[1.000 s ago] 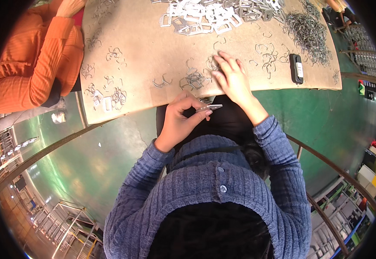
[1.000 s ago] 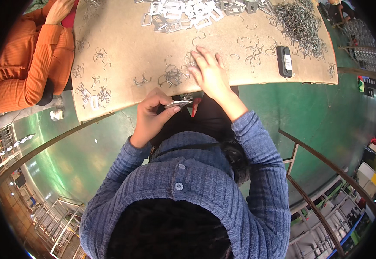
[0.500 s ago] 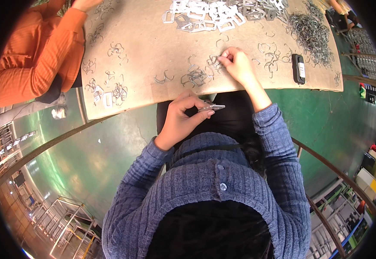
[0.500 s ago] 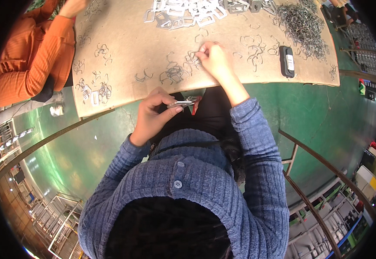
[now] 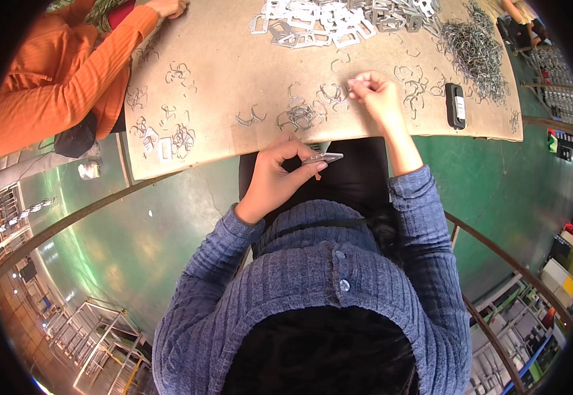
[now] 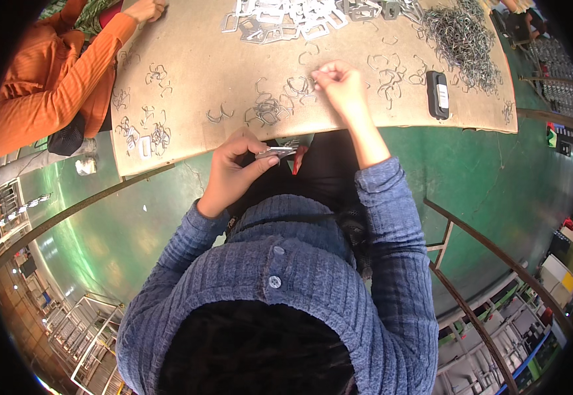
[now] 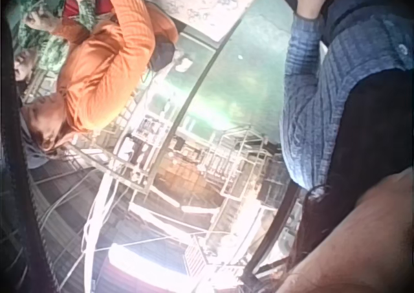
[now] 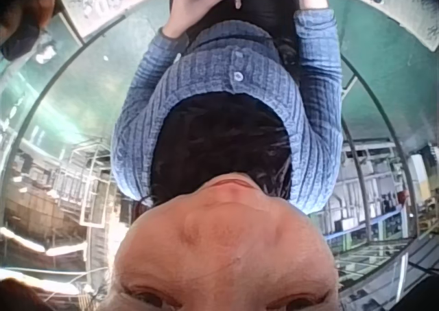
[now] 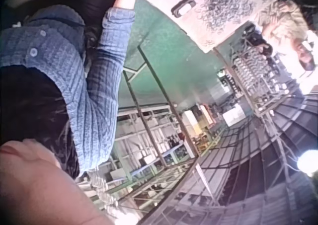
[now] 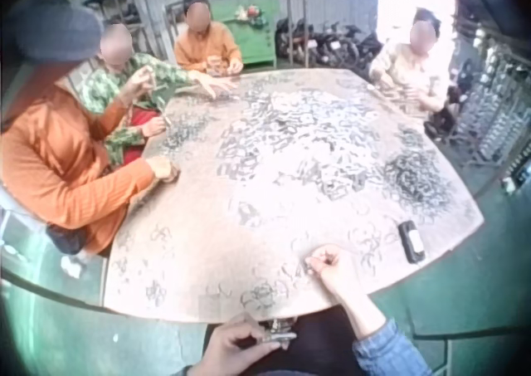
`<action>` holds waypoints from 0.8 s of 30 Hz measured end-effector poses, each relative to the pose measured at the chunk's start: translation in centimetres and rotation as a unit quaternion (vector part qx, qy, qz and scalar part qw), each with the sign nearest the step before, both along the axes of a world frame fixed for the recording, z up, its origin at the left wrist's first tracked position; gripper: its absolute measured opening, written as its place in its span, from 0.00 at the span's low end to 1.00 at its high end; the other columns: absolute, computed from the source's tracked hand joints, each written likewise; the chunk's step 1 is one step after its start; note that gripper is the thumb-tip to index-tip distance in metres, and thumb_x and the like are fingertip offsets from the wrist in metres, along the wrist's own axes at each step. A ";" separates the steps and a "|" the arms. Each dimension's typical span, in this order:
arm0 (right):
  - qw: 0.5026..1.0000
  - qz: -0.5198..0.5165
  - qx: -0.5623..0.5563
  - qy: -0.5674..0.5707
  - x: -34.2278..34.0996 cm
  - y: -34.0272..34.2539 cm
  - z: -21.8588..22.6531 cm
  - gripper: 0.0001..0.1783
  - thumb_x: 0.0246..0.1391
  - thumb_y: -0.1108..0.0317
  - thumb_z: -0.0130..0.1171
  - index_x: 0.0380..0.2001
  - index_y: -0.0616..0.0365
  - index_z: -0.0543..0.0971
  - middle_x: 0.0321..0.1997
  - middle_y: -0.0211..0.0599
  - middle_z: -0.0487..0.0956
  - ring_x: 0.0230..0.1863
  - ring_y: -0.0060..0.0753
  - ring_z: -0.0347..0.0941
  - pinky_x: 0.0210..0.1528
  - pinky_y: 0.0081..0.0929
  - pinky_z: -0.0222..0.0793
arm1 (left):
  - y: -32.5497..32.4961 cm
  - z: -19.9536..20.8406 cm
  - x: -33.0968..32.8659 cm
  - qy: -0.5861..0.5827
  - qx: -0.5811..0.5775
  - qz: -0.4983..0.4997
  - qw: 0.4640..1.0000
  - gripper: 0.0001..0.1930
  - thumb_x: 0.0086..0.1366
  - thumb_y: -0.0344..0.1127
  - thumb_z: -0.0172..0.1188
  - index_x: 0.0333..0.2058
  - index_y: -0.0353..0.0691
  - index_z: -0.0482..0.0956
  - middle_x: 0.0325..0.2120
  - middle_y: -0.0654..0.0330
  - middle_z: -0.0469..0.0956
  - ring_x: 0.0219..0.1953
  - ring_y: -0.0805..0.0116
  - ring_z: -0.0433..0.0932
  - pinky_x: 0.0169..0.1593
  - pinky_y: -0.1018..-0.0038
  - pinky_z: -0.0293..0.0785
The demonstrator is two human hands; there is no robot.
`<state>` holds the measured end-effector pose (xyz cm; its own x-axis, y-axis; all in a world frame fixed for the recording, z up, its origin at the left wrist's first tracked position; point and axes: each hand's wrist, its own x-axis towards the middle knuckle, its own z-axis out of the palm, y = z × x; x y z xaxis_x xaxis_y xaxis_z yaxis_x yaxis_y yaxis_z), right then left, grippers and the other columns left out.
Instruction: The person picks up small metal pieces from a table and links them together to form a chain. After connecting a segment, the person hangs the assembled chain on a metal rack.
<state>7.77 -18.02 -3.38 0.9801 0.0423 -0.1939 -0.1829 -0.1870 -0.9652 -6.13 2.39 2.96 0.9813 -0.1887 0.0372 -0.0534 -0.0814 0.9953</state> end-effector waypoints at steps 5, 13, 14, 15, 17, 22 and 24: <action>0.960 0.028 -0.257 -0.104 -0.6 -1.1 1.3 0.08 0.41 0.69 0.66 0.27 0.56 0.79 0.25 0.36 0.78 0.26 0.30 0.76 0.31 0.24 0.69 | -0.1 -0.1 0.0 0.014 -0.014 0.000 1.000 0.06 0.52 0.21 0.64 0.26 0.34 0.75 0.28 0.63 0.71 0.31 0.76 0.70 0.37 0.80 0.65; 0.900 0.157 -0.346 -0.214 -1.4 2.7 1.0 0.09 0.39 0.67 0.66 0.26 0.54 0.78 0.26 0.35 0.73 0.28 0.35 0.73 0.32 0.30 0.68 | -0.2 -0.1 0.0 -0.001 -0.001 -0.002 1.000 0.05 0.52 0.22 0.64 0.26 0.34 0.76 0.28 0.64 0.71 0.31 0.76 0.70 0.37 0.80 0.65; 0.908 0.154 -0.337 -0.197 -1.2 3.1 0.6 0.08 0.40 0.67 0.66 0.25 0.55 0.77 0.25 0.35 0.73 0.27 0.33 0.73 0.32 0.29 0.68 | -0.1 -0.1 -0.1 0.004 0.002 0.000 1.000 0.05 0.52 0.22 0.64 0.26 0.34 0.76 0.28 0.64 0.71 0.31 0.76 0.70 0.37 0.80 0.65; 0.915 0.150 -0.327 -0.180 -1.1 3.3 0.4 0.08 0.40 0.68 0.66 0.25 0.56 0.77 0.24 0.34 0.73 0.26 0.30 0.73 0.31 0.28 0.68 | -0.1 -0.1 -0.2 0.008 0.005 0.002 1.000 0.05 0.52 0.22 0.64 0.26 0.35 0.76 0.28 0.64 0.71 0.31 0.76 0.70 0.37 0.80 0.65; 0.944 0.141 -0.260 -0.144 -0.9 3.0 0.4 0.06 0.44 0.70 0.64 0.25 0.57 0.76 0.23 0.31 0.73 0.25 0.25 0.71 0.30 0.23 0.66 | 0.0 0.0 -0.2 0.010 0.008 0.004 1.000 0.05 0.52 0.22 0.64 0.26 0.35 0.76 0.28 0.64 0.71 0.31 0.76 0.70 0.38 0.80 0.65; 0.994 0.091 0.058 0.033 -1.5 1.0 1.8 0.03 0.53 0.74 0.57 0.30 0.62 0.75 0.27 0.28 0.76 0.27 0.17 0.71 0.31 0.15 0.66 | -0.3 0.0 -0.1 0.049 -0.035 0.015 0.998 0.05 0.53 0.21 0.63 0.27 0.34 0.75 0.28 0.64 0.72 0.32 0.76 0.71 0.38 0.81 0.66; 0.983 0.044 0.166 0.069 -2.9 0.8 3.7 0.03 0.54 0.75 0.56 0.32 0.63 0.74 0.28 0.31 0.76 0.28 0.19 0.72 0.32 0.16 0.68 | -0.6 0.3 0.1 0.065 -0.043 0.019 0.997 0.05 0.53 0.22 0.63 0.27 0.34 0.75 0.28 0.64 0.72 0.32 0.77 0.71 0.38 0.81 0.66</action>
